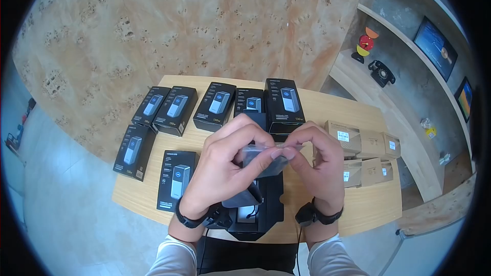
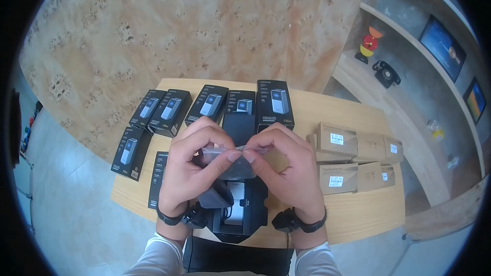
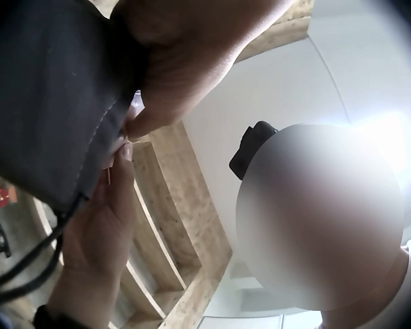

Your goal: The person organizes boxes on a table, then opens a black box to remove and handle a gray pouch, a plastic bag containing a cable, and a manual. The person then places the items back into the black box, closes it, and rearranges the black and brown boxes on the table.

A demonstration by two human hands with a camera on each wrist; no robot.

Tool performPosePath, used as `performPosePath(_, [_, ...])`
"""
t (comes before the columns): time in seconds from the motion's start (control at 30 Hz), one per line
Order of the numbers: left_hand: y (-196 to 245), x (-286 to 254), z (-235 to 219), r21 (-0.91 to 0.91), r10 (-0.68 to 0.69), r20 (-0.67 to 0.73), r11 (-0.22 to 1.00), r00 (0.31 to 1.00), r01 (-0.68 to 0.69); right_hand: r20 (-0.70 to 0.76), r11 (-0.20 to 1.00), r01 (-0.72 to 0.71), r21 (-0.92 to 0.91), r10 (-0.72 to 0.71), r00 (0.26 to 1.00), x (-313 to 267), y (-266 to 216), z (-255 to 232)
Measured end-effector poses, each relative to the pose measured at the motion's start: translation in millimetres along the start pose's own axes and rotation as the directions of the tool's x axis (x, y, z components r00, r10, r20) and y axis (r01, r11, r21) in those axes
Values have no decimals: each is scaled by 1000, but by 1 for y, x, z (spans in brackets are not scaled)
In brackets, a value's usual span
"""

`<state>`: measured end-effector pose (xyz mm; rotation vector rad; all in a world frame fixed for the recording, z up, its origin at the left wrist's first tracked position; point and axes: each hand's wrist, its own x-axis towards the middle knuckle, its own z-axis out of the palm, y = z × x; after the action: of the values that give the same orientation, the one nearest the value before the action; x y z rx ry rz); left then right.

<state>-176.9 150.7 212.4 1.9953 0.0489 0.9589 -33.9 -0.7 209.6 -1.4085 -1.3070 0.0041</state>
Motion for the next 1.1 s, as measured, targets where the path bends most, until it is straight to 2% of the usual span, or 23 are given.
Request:
performPosePath(0.17, [4, 0, -3, 13, -7, 41, 1000, 999, 6, 5, 1000, 6, -1, -6, 1000, 0, -1, 0])
performPosePath(0.4, [-2, -2, 2, -48, 45, 14, 998, 999, -44, 18, 999, 43, 30, -44, 999, 1, 0, 0])
performPosePath(0.47, [-6, -1, 0, -16, 151, 45, 988, 988, -151, 20, 998, 53, 40, -54, 998, 0, 0, 0])
performPosePath(0.5, [-6, -1, 0, -17, 151, 46, 988, 987, -151, 19, 998, 52, 40, -53, 998, 0, 0, 0])
performPosePath(0.6, [1, 0, -3, -17, 119, 34, 993, 992, -119, 3, 997, 72, 17, -72, 997, 0, 0, -1])
performPosePath(0.67, [11, 0, -6, 11, -92, 35, 996, 995, 92, -50, 1000, 25, 12, -24, 998, -2, 2, -2])
performPosePath(0.7, [10, 0, -6, 10, -93, 36, 996, 995, 93, -50, 1000, 23, 11, -23, 999, -2, 2, -3])
performPosePath(0.8, [0, -2, -5, -43, -51, -25, 998, 998, 50, -65, 1000, -6, 21, 8, 998, -2, 1, -5])
performPosePath(0.87, [-10, -4, -3, -70, 89, -54, 993, 995, -92, -54, 998, -16, 68, 19, 998, -2, 1, -4])
performPosePath(0.97, [-10, -4, -1, -80, 111, -13, 990, 994, -112, -8, 997, 42, 63, -42, 999, 0, -2, -3])
performPosePath(1.1, [-4, -3, -2, -87, 68, 3, 994, 998, -68, -19, 999, 39, 25, -39, 999, -2, 0, -3])
